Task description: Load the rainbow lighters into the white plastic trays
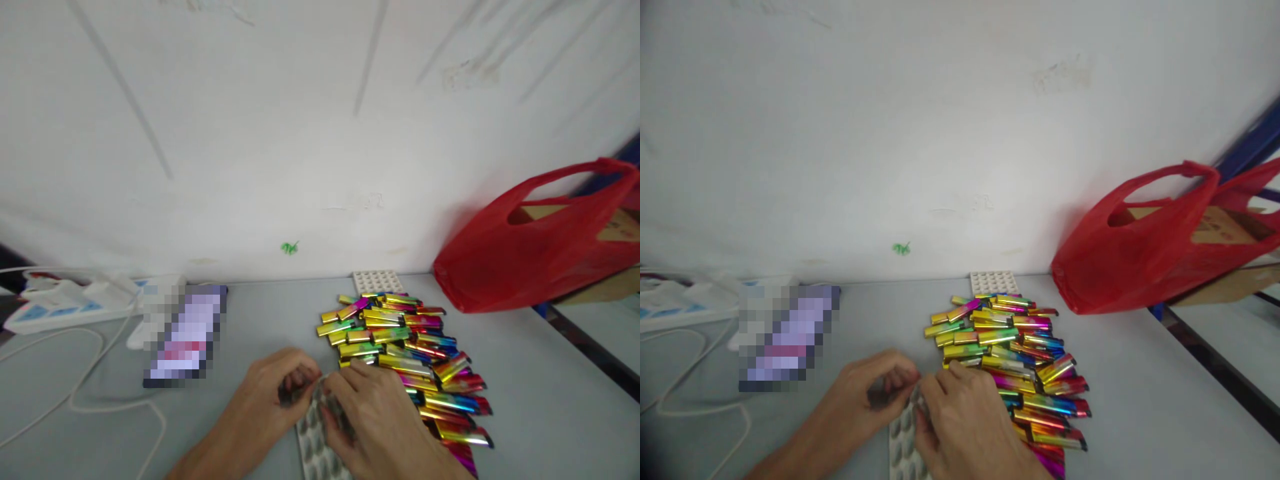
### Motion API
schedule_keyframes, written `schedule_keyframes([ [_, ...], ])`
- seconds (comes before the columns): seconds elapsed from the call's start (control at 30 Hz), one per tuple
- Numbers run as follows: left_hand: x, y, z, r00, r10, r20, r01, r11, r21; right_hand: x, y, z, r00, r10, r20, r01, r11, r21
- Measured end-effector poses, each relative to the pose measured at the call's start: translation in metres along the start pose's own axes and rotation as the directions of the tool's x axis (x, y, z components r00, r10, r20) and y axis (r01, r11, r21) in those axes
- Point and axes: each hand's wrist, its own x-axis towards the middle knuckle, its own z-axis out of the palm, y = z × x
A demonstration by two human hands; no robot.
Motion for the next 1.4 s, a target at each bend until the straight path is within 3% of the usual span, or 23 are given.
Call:
schedule_keyframes([
  [0.17, -0.003, -0.001, 0.000, 1.000, -0.009, 0.028, 0.007, 0.998, 0.066, -0.003, 0.001, 0.001, 0.997, 0.012, 0.081, -0.016, 0.999, 0.047],
  [0.4, 0.001, -0.003, -0.002, 1.000, 0.025, -0.009, -0.024, 0.997, 0.075, -0.001, 0.001, 0.004, 0.996, 0.042, 0.073, -0.046, 0.998, 0.051],
  [0.57, 0.002, -0.004, 0.000, 0.999, -0.036, -0.029, 0.038, 0.996, 0.075, -0.001, 0.005, 0.008, 1.000, 0.029, 0.011, -0.030, 0.999, 0.029],
  [0.83, 0.003, -0.001, 0.000, 1.000, -0.022, 0.020, 0.021, 0.999, 0.050, 0.000, 0.004, 0.002, 0.995, -0.035, -0.088, 0.038, 0.999, 0.023],
  [1.03, 0.003, -0.001, -0.001, 1.000, -0.008, 0.018, 0.007, 0.998, 0.064, 0.004, 0.011, -0.006, 0.959, 0.131, -0.253, -0.111, 0.989, 0.093],
  [1.17, 0.002, -0.004, 0.003, 1.000, 0.001, -0.007, -0.001, 0.999, 0.046, 0.006, 0.019, -0.014, 0.957, 0.232, -0.176, -0.230, 0.973, 0.031],
  [1.4, 0.000, -0.004, 0.005, 1.000, -0.015, -0.011, 0.015, 1.000, 0.015, 0.003, 0.021, -0.009, 0.971, 0.213, -0.107, -0.217, 0.976, -0.033],
])
